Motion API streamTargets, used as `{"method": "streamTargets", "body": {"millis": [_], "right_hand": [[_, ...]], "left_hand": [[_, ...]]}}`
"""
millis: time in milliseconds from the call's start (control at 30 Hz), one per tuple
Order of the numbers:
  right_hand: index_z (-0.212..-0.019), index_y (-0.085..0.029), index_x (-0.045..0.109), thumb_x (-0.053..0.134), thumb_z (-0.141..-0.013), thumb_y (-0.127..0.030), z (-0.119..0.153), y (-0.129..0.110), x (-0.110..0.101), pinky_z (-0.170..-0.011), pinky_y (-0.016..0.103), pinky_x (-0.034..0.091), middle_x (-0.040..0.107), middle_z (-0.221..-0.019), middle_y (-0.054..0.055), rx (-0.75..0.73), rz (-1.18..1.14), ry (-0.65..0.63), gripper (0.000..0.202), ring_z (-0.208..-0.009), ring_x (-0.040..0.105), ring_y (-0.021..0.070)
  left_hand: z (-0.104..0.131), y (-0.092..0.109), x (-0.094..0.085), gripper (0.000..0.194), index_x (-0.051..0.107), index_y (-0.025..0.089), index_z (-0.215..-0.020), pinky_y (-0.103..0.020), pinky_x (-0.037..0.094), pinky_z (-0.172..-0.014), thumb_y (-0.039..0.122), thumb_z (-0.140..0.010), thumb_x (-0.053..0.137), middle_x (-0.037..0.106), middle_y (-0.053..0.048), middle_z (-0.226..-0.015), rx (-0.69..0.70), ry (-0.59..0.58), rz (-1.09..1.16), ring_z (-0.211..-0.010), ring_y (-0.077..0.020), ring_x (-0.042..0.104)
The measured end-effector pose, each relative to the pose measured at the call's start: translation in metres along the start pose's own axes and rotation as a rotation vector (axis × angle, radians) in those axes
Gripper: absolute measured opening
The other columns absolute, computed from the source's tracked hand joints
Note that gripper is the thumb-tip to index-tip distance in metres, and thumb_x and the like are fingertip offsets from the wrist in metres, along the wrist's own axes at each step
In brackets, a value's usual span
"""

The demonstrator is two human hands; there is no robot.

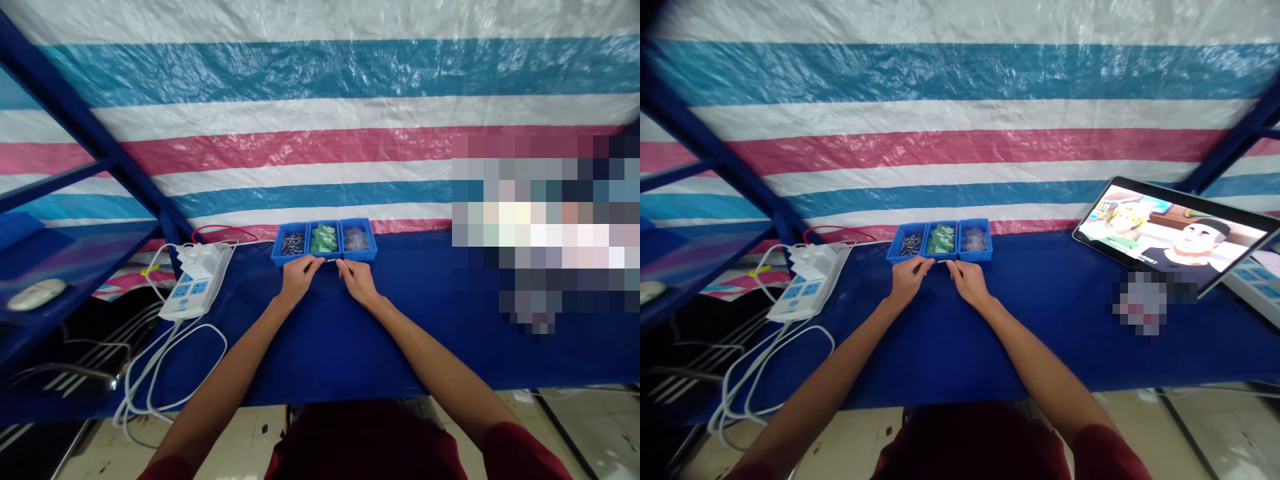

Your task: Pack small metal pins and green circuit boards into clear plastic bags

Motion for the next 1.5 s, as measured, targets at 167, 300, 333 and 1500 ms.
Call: {"method": "streamTargets", "body": {"millis": [167, 300, 333, 1500], "right_hand": [[-0.058, -0.020, 0.055, 0.031, -0.097, -0.049, 0.000, -0.002, 0.000, -0.061, 0.024, 0.039, 0.055, -0.054, -0.001, 0.004, 0.021, -0.018, 0.054, -0.052, 0.053, 0.0119], [-0.060, -0.019, 0.058, 0.030, -0.097, -0.050, 0.000, -0.005, 0.000, -0.060, 0.024, 0.040, 0.058, -0.056, 0.000, 0.012, 0.034, -0.044, 0.055, -0.054, 0.055, 0.0123], [-0.061, -0.019, 0.058, 0.030, -0.097, -0.050, 0.000, -0.005, 0.000, -0.060, 0.024, 0.040, 0.058, -0.056, 0.000, 0.013, 0.033, -0.043, 0.055, -0.054, 0.055, 0.0124], [-0.113, -0.015, 0.063, 0.040, -0.090, -0.019, -0.032, 0.024, -0.031, -0.088, 0.036, 0.045, 0.067, -0.106, 0.013, 0.145, 0.391, 0.225, 0.033, -0.097, 0.060, 0.0233]], "left_hand": [[-0.016, -0.021, -0.053, 0.040, 0.058, 0.018, -0.066, -0.028, 0.038, -0.061, 0.043, -0.095, 0.046, 0.056, -0.002, -0.059, -0.112, 0.635, -0.276, -0.057, -0.0141, 0.050], [-0.029, -0.038, -0.056, 0.037, 0.060, 0.018, -0.069, -0.030, 0.038, -0.063, 0.044, -0.092, 0.049, 0.062, -0.006, -0.065, -0.118, 0.345, -0.494, -0.066, -0.0193, 0.056], [-0.030, -0.040, -0.051, 0.036, 0.061, 0.018, -0.069, -0.030, 0.038, -0.062, 0.044, -0.091, 0.051, 0.063, -0.007, -0.066, -0.126, 0.227, -0.560, -0.066, -0.0205, 0.058], [-0.079, -0.045, 0.024, 0.047, 0.056, 0.022, -0.129, -0.040, 0.035, -0.107, 0.038, -0.084, 0.059, 0.046, -0.011, -0.141, 0.054, -0.676, -0.221, -0.128, -0.0270, 0.044]]}}
Point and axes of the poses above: each hand's wrist, its own z-axis away from the middle knuckle, its own x-axis out of the palm, y = z × x, the point moved 3 cm from there along -z, towards the middle knuckle
